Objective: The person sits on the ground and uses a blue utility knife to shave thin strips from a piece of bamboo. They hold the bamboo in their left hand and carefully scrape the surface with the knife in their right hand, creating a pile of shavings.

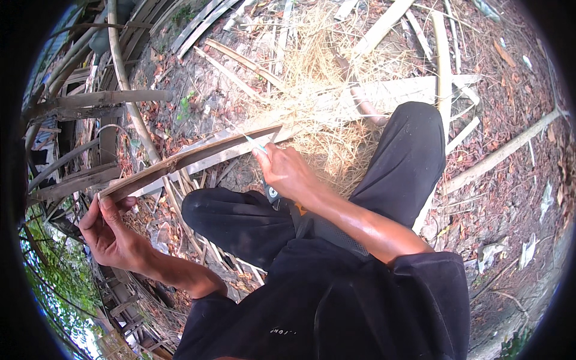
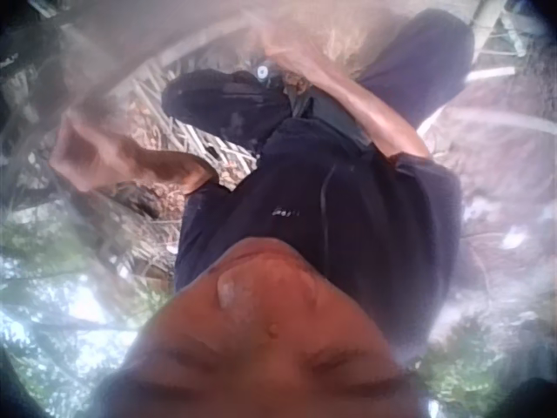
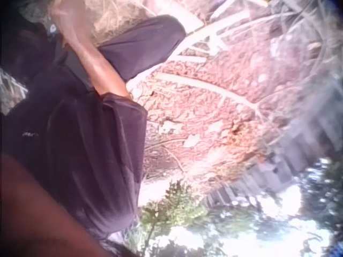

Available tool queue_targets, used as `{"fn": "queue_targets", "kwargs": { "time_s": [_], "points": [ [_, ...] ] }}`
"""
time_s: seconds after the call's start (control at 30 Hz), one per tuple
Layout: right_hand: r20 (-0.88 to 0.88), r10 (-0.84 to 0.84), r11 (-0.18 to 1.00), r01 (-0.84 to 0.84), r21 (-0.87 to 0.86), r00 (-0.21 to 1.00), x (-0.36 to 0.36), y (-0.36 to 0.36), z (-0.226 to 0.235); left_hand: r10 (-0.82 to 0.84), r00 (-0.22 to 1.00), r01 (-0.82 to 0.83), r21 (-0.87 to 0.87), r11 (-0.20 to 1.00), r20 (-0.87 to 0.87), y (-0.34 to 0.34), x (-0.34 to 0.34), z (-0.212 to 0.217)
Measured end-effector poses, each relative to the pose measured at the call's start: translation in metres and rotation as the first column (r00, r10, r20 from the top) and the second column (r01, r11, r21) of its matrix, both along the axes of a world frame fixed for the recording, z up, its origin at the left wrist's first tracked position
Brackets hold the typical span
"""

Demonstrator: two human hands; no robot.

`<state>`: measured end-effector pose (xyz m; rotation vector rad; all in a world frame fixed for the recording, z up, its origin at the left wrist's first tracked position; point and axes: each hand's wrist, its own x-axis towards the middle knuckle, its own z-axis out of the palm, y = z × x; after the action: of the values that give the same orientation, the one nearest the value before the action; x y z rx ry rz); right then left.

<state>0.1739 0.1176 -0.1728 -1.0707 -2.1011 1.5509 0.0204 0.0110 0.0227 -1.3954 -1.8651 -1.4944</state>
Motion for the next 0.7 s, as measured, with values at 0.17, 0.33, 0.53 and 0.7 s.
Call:
{"fn": "queue_targets", "kwargs": {
  "time_s": [0.17, 0.33, 0.53, 0.7],
  "points": [
    [0.254, 0.05, 0.998, -0.036, -0.058, 0.966, 0.003, 0.024, -0.07, 0.018, 1.0, -0.018, -0.002, 1.0, 0.009, 0.02, 0.01, 0.0],
    [0.005, -0.011, 0.977, 0.01, 0.215, 1.0, -0.003, 0.005, -0.078, 0.048, 0.999, -0.048, -0.023, 0.999, -0.001, 0.002, 0.021, 0.002],
    [0.378, 0.017, 0.908, -0.172, 0.381, 0.925, 0.008, 0.024, -0.148, 0.008, 1.0, -0.008, -0.007, 1.0, 0.001, -0.001, 0.031, 0.004],
    [0.285, -0.014, 0.665, -0.204, 0.718, 0.958, 0.007, 0.006, -0.149, 0.034, 0.999, -0.035, -0.027, 0.999, -0.009, -0.016, 0.037, 0.005]
  ]
}}
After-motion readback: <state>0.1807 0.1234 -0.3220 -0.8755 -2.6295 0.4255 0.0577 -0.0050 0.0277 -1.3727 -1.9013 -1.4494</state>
